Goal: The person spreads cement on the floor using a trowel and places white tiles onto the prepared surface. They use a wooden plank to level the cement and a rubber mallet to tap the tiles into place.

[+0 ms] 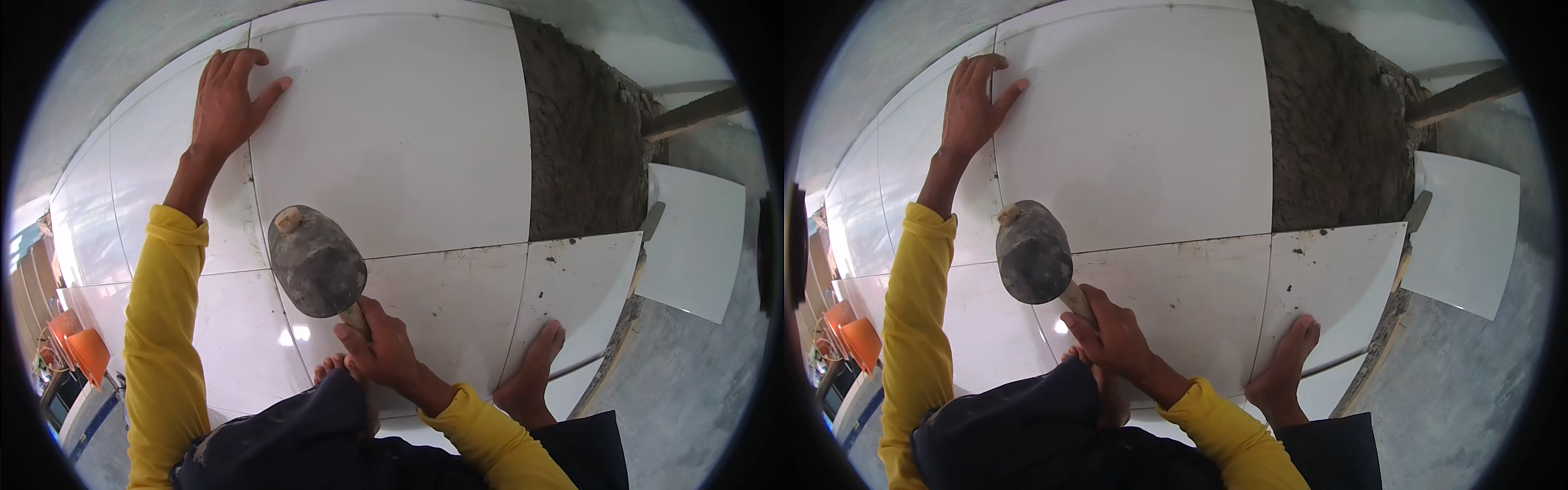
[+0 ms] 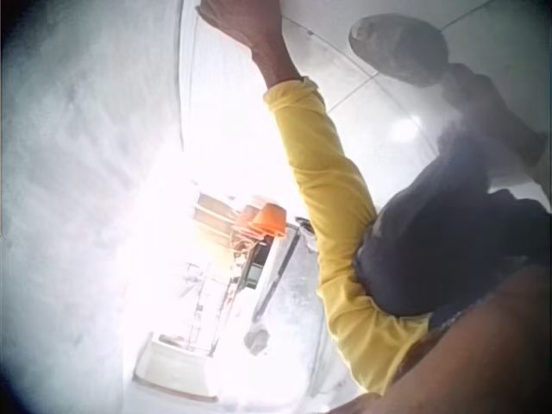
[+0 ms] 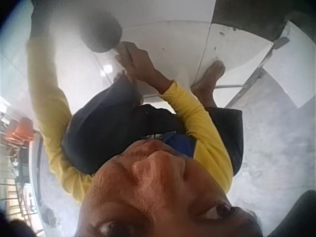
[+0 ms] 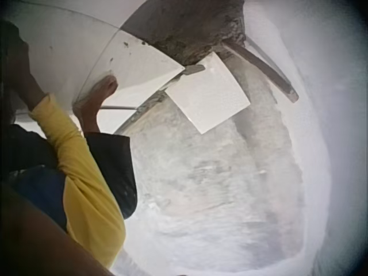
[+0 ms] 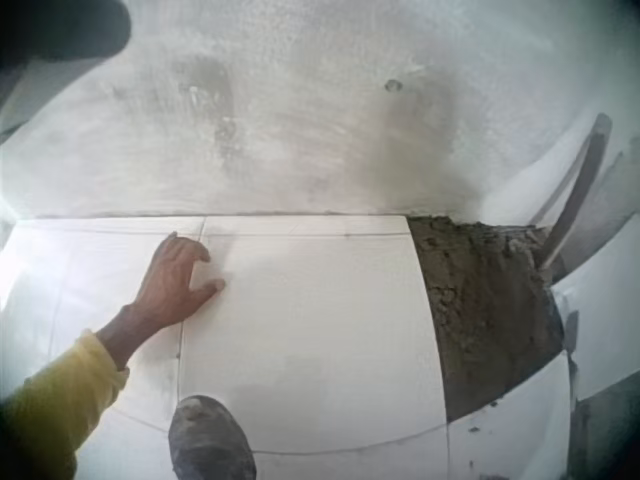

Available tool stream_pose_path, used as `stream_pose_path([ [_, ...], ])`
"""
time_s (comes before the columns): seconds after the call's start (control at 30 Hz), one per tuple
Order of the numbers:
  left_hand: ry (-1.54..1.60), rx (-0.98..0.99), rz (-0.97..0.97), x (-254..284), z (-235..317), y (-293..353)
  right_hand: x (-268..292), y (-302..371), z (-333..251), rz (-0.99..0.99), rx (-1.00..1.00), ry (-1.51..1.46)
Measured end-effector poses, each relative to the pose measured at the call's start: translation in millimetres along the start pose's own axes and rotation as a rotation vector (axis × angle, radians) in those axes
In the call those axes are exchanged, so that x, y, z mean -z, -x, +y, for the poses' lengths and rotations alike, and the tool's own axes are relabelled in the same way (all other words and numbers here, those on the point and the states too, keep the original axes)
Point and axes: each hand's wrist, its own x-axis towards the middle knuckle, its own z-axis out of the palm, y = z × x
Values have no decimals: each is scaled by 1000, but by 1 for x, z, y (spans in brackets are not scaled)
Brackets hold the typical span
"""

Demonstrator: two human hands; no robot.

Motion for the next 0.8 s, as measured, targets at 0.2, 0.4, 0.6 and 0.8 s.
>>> stream_pose_path([
  [0.2, 39, 4, 5, -9, 9, 0, 10, 6, 7, 43, 18, -37],
  [0.4, -48, -2, -10, -21, 3, -11, 12, 8, 11, 30, 19, -30],
  [0.6, -45, -5, -34, -23, -2, -12, 16, 8, 9, -8, 37, -63],
  [0.8, -67, -31, -34, -23, -4, -13, 17, 8, 11, -14, 62, -65],
])
